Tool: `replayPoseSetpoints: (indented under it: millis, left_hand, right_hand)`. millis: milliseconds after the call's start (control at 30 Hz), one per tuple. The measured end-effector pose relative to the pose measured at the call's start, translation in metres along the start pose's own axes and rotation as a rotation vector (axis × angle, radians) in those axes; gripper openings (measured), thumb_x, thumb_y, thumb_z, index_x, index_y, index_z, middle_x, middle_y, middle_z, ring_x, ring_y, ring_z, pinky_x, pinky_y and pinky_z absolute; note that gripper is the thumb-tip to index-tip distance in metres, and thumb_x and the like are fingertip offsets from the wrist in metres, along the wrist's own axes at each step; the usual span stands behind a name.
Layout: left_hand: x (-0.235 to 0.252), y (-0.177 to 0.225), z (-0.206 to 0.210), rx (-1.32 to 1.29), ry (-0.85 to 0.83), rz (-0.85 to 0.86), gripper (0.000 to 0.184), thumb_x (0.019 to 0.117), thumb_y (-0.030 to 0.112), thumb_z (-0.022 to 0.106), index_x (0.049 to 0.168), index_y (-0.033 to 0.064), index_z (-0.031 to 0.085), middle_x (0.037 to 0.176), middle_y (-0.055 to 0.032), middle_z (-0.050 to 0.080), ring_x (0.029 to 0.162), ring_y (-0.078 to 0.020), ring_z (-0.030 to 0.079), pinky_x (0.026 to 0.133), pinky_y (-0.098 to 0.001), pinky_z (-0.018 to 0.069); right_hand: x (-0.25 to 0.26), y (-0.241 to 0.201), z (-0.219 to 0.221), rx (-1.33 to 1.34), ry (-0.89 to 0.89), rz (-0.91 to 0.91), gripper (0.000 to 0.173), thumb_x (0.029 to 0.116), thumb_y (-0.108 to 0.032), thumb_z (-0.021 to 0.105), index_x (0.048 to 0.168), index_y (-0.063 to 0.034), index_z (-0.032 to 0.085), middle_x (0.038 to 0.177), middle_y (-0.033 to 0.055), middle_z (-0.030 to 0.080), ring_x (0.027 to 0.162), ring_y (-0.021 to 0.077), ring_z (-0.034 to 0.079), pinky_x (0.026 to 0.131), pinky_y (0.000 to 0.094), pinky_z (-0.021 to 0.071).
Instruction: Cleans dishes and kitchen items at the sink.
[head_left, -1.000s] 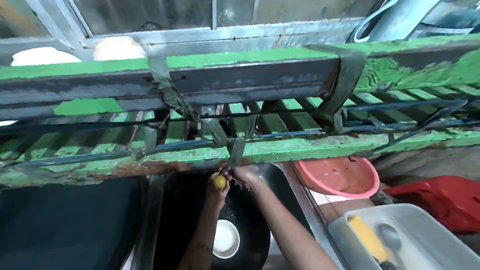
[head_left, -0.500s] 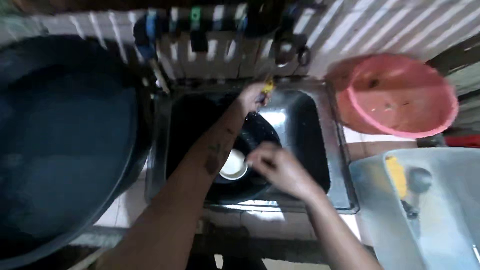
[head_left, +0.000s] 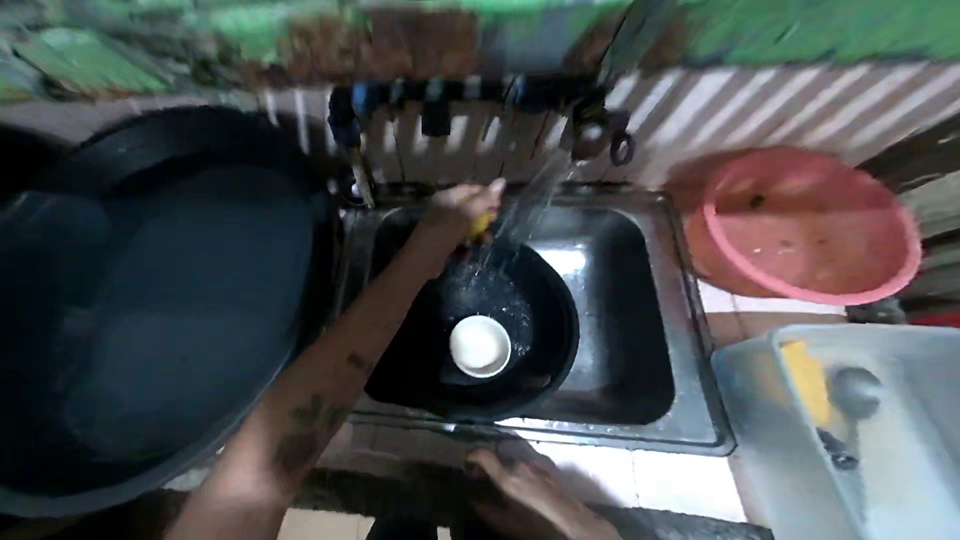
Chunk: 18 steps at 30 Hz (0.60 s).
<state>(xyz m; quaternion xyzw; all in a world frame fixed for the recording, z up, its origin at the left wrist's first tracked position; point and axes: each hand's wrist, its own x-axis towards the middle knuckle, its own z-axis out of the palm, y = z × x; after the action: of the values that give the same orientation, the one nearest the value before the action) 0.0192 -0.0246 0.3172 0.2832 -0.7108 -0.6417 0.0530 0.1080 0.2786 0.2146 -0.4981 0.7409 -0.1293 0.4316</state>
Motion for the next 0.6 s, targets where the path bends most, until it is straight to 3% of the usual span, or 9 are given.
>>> replayPoseSetpoints:
  millis: [67, 133, 167, 267, 333, 400, 467, 533, 600]
  left_hand:
    - [-0.027, 0.000, -0.025, -0.018, 0.175, 0.127, 0.035, 0.1082, 0.037, 0.047, 0.121, 0.0123, 0.068, 0.098, -0.0009, 0.070, 0.068, -0.0086, 0.064, 0.052, -0.0246, 0.0519]
    - [-0.048, -0.010, -0.045, -0.025, 0.281, 0.234, 0.032, 0.1078, 0.031, 0.048, 0.124, 0.0130, 0.069, 0.103, -0.0034, 0.070, 0.076, -0.0131, 0.066, 0.056, -0.0287, 0.0555]
    - [-0.055, -0.018, -0.048, 0.005, 0.301, 0.219, 0.031, 0.1077, 0.030, 0.049, 0.125, 0.0135, 0.069, 0.106, -0.0051, 0.070, 0.079, -0.0157, 0.068, 0.058, -0.0315, 0.0572]
    - [-0.058, -0.055, -0.020, 0.200, 0.120, 0.058, 0.033, 0.1079, 0.033, 0.051, 0.129, 0.0111, 0.065, 0.107, -0.0134, 0.069, 0.079, -0.0232, 0.067, 0.063, -0.0413, 0.0572]
    - [-0.039, -0.091, 0.009, 0.289, -0.023, -0.037, 0.040, 0.1045, 0.041, 0.056, 0.129, 0.0107, 0.067, 0.105, -0.0157, 0.070, 0.080, -0.0266, 0.068, 0.069, -0.0466, 0.0586]
    - [-0.020, -0.114, 0.030, 0.309, -0.095, -0.131, 0.049, 0.1002, 0.047, 0.062, 0.132, 0.0091, 0.065, 0.106, -0.0172, 0.071, 0.083, -0.0276, 0.069, 0.073, -0.0475, 0.0589]
    - [-0.009, -0.122, 0.039, 0.228, -0.119, -0.172, 0.053, 0.0993, 0.046, 0.065, 0.136, 0.0069, 0.061, 0.104, -0.0166, 0.069, 0.077, -0.0228, 0.066, 0.067, -0.0394, 0.0570]
    - [-0.003, -0.125, 0.037, 0.121, -0.100, -0.143, 0.045, 0.0994, 0.038, 0.067, 0.129, 0.0040, 0.063, 0.096, -0.0133, 0.068, 0.068, -0.0169, 0.063, 0.059, -0.0323, 0.0546]
    - [0.000, -0.126, 0.029, 0.091, -0.102, -0.122, 0.040, 0.0999, 0.035, 0.066, 0.125, 0.0034, 0.065, 0.096, -0.0119, 0.067, 0.070, -0.0161, 0.062, 0.062, -0.0327, 0.0538]
  right_hand:
    - [-0.002, 0.025, -0.023, 0.163, 0.209, 0.010, 0.047, 0.0962, -0.043, 0.068, 0.137, -0.0195, 0.062, 0.104, 0.0099, 0.074, 0.091, 0.0285, 0.073, 0.083, 0.0558, 0.0592]
    - [0.021, 0.048, -0.052, 0.418, 0.453, 0.053, 0.037, 0.1005, -0.040, 0.061, 0.118, -0.0089, 0.069, 0.094, 0.0077, 0.071, 0.082, 0.0195, 0.069, 0.078, 0.0441, 0.0590]
    - [0.041, 0.057, -0.065, 0.563, 0.556, 0.096, 0.036, 0.1032, -0.038, 0.057, 0.116, -0.0056, 0.068, 0.090, 0.0074, 0.069, 0.079, 0.0179, 0.067, 0.075, 0.0410, 0.0583]
    - [0.110, 0.065, -0.098, 1.040, 0.792, 0.114, 0.035, 0.1096, -0.036, 0.046, 0.122, -0.0077, 0.064, 0.097, 0.0063, 0.068, 0.077, 0.0151, 0.063, 0.069, 0.0348, 0.0549]
    - [0.149, 0.056, -0.112, 1.321, 0.856, 0.059, 0.038, 0.1095, -0.043, 0.043, 0.126, -0.0138, 0.062, 0.098, 0.0032, 0.066, 0.072, 0.0112, 0.061, 0.061, 0.0302, 0.0535]
    - [0.173, 0.041, -0.121, 1.488, 0.872, -0.006, 0.040, 0.1091, -0.045, 0.043, 0.129, -0.0154, 0.062, 0.102, 0.0025, 0.067, 0.076, 0.0107, 0.063, 0.063, 0.0293, 0.0542]
    - [0.184, 0.029, -0.127, 1.516, 0.881, -0.043, 0.040, 0.1097, -0.044, 0.041, 0.129, -0.0155, 0.062, 0.105, 0.0019, 0.067, 0.080, 0.0099, 0.063, 0.066, 0.0279, 0.0534]
    - [0.191, 0.024, -0.133, 1.507, 0.885, -0.039, 0.045, 0.1097, -0.047, 0.039, 0.128, -0.0144, 0.064, 0.104, 0.0032, 0.068, 0.080, 0.0106, 0.064, 0.067, 0.0281, 0.0535]
    - [0.194, 0.026, -0.145, 1.533, 0.895, 0.000, 0.051, 0.1074, -0.052, 0.042, 0.128, -0.0108, 0.064, 0.100, 0.0074, 0.069, 0.079, 0.0145, 0.065, 0.067, 0.0323, 0.0558]
